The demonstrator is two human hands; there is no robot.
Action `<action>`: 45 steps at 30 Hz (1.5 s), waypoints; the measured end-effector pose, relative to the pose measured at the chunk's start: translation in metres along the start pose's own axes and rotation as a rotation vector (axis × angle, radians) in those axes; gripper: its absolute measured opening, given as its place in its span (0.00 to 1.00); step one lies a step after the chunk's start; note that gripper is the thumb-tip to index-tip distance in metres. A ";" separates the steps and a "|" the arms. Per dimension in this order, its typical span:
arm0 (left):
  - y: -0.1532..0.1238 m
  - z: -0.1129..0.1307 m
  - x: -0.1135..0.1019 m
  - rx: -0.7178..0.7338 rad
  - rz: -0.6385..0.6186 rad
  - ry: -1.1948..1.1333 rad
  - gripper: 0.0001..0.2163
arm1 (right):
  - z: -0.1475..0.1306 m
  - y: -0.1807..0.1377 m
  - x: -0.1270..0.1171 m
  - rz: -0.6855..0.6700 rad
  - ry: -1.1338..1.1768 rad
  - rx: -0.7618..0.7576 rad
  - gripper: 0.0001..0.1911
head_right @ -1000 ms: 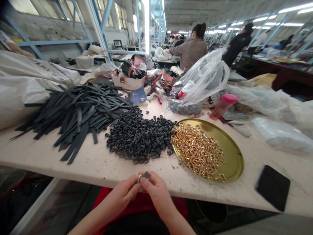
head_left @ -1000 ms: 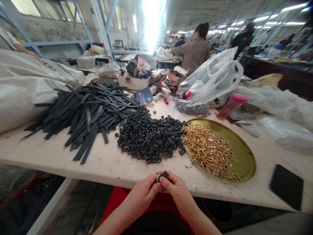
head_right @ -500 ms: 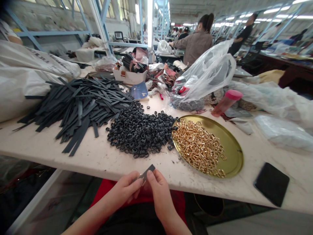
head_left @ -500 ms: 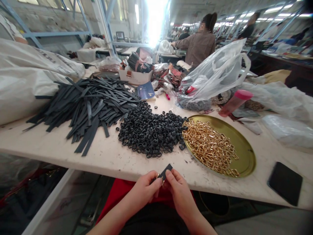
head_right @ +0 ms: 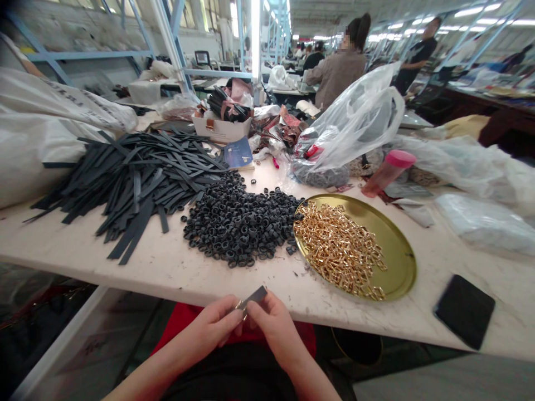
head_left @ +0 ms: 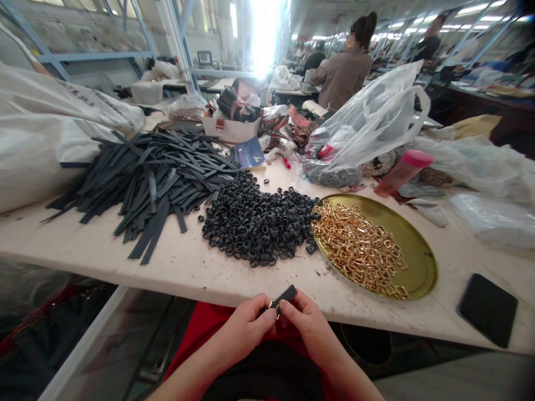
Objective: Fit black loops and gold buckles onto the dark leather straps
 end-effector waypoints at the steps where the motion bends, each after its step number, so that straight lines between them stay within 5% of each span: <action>1: 0.000 -0.001 0.000 -0.005 0.002 -0.005 0.10 | 0.000 -0.001 0.000 0.001 -0.005 0.000 0.15; 8: 0.000 0.002 -0.007 0.065 0.117 0.205 0.09 | -0.046 -0.023 0.002 0.190 -0.643 -0.506 0.07; 11: -0.005 0.009 -0.007 0.062 0.136 0.274 0.09 | -0.032 -0.015 -0.005 0.150 -0.404 -0.292 0.09; 15: -0.002 0.005 -0.001 0.016 -0.006 0.108 0.10 | -0.009 -0.004 0.006 -0.041 0.002 0.009 0.16; 20: 0.013 -0.009 -0.015 -0.050 0.003 -0.014 0.13 | -0.018 0.010 0.008 0.000 -0.104 -0.072 0.19; 28: 0.014 0.009 -0.031 0.030 -0.017 0.065 0.12 | -0.017 0.026 0.025 -0.124 -0.040 0.004 0.15; 34: 0.034 -0.023 -0.044 -0.039 0.103 -0.015 0.15 | -0.039 0.031 0.024 -0.077 -0.398 -0.252 0.14; 40: 0.030 -0.010 -0.050 0.063 0.189 0.004 0.17 | -0.072 0.058 0.010 0.282 -1.266 -0.488 0.09; 45: 0.020 -0.027 -0.056 -0.014 0.244 -0.046 0.16 | -0.064 0.052 0.015 0.269 -1.503 -0.566 0.06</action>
Point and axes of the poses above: each hand's wrist, its own y-axis towards the middle knuckle, its own x-axis out of the palm, z = x × y, the point moved 9 cm from there along y, towards the middle knuckle, and after that the axes turned 3 degrees about z, right-handed, at the moved point
